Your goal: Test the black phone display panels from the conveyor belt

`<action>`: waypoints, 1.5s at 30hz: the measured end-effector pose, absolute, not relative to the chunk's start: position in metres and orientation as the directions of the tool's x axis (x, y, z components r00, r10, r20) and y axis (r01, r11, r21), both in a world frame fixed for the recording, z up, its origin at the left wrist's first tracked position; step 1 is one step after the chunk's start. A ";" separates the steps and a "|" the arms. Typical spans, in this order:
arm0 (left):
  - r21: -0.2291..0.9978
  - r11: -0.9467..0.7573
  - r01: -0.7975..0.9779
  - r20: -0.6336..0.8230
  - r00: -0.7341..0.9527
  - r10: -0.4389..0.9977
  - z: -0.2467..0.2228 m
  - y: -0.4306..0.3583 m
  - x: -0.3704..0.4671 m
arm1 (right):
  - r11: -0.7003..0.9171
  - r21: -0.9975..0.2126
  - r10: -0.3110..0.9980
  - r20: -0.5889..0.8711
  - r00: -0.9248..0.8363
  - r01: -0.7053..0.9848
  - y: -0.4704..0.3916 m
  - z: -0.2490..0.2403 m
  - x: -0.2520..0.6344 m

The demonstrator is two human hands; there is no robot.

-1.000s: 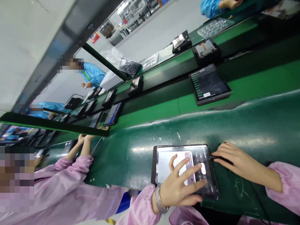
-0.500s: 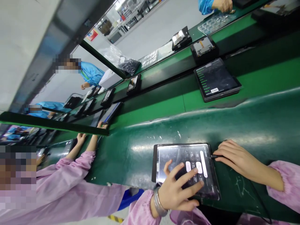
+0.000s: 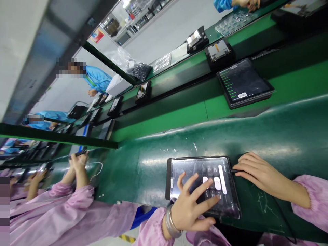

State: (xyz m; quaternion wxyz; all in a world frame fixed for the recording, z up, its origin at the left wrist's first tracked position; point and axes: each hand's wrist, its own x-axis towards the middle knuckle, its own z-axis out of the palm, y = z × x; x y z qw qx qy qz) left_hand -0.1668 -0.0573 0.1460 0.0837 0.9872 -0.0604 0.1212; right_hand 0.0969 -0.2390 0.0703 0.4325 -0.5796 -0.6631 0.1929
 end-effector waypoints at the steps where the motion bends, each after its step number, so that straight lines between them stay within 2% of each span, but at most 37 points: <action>1: 0.148 -0.978 -0.147 0.263 0.959 -0.105 0.146 -0.057 -0.166 | 0.253 -0.758 0.936 0.349 0.046 0.601 -0.239 0.071 0.097; 8: 0.137 -0.973 -0.184 0.218 0.964 -0.152 0.147 -0.057 -0.161 | 0.250 -0.767 0.937 0.346 0.053 0.591 -0.239 0.072 0.097; 12: 0.152 -0.975 -0.160 0.281 0.953 -0.112 0.147 -0.057 -0.161 | 0.264 -0.779 0.930 0.362 0.065 0.569 -0.239 0.073 0.096; 18: 0.157 -0.980 -0.121 0.232 0.969 -0.082 0.148 -0.061 -0.155 | 0.266 -0.796 0.923 0.373 0.094 0.543 -0.235 0.083 0.093; 22: 0.224 -0.966 -0.128 0.358 0.933 -0.041 0.148 -0.063 -0.156 | 0.251 -0.815 0.924 0.362 0.122 0.522 -0.232 0.091 0.089; 25: 0.204 -0.967 -0.149 0.493 0.870 -0.030 0.144 -0.064 -0.161 | 0.248 -0.824 0.918 0.368 0.149 0.510 -0.232 0.096 0.087; 29: 0.151 -0.979 -0.136 0.477 0.878 -0.049 0.139 -0.064 -0.169 | 0.232 -0.835 0.916 0.360 0.177 0.499 -0.231 0.108 0.083; 34: 0.218 -0.973 -0.070 0.600 0.797 0.077 0.135 -0.068 -0.182 | 0.257 -0.818 0.909 0.386 0.160 0.515 -0.227 0.124 0.080; 37: 0.244 -0.967 -0.080 0.635 0.766 0.097 0.131 -0.070 -0.185 | 0.255 -0.810 0.906 0.391 0.162 0.528 -0.226 0.128 0.080; 45: 0.181 -0.979 -0.091 0.529 0.848 0.019 0.137 -0.063 -0.184 | 0.249 -0.801 0.904 0.394 0.167 0.544 -0.227 0.129 0.079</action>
